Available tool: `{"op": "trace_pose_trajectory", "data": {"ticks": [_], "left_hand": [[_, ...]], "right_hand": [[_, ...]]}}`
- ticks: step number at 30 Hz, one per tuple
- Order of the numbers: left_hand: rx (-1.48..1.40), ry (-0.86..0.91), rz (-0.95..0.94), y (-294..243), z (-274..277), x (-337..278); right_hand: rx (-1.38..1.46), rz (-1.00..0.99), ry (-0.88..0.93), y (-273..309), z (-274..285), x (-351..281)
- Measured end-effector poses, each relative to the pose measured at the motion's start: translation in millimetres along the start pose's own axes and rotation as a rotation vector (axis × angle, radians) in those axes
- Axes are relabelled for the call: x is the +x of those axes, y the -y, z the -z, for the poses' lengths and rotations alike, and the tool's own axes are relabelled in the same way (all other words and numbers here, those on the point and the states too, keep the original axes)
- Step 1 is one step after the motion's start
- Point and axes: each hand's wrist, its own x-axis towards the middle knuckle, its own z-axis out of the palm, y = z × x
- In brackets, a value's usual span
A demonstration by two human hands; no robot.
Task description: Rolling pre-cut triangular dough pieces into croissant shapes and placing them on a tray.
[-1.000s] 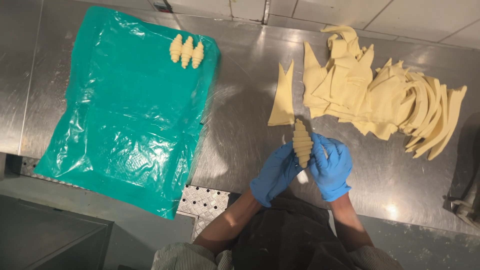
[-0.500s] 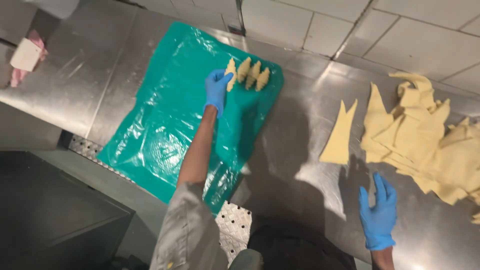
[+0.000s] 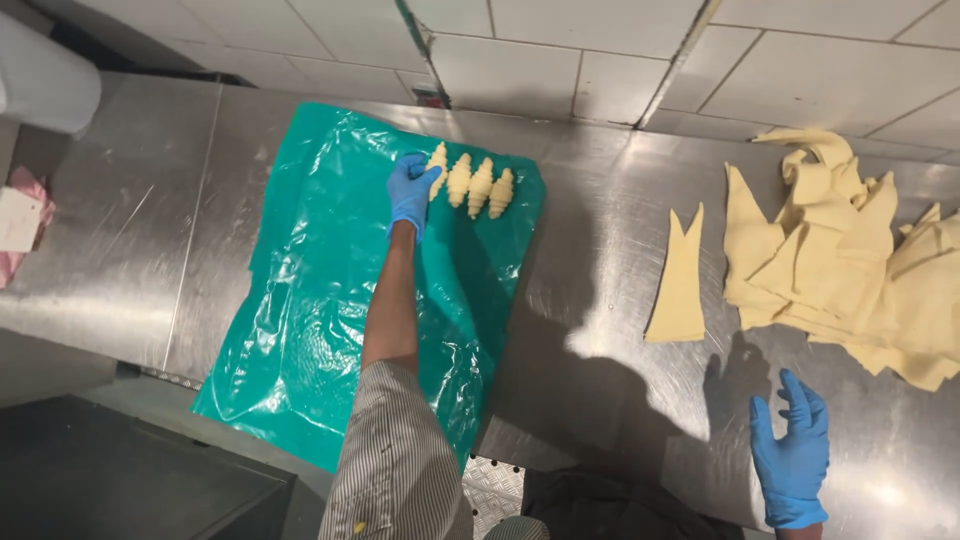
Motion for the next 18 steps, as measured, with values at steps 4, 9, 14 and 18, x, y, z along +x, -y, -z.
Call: {"op": "trace_pose_trajectory", "data": {"ticks": [4, 9, 14, 18], "left_hand": [[0.041, 0.019, -0.116, 34.6, 1.2, 16.7], [0.02, 0.081, -0.111, -21.0, 4.1, -15.1], [0.28, -0.059, -0.44, -99.4, -38.1, -162.1], [0.465, 0.276, -0.213, -26.6, -108.8, -336.9]], "right_hand": [[-0.03, 0.019, -0.002, 0.6, 2.6, 3.0], [-0.028, 0.0, -0.009, 1.1, 9.9, 25.3], [-0.243, 0.219, -0.017, -50.1, 29.5, 102.5], [-0.365, 0.431, 0.029, -61.2, 45.6, 174.8]]}}
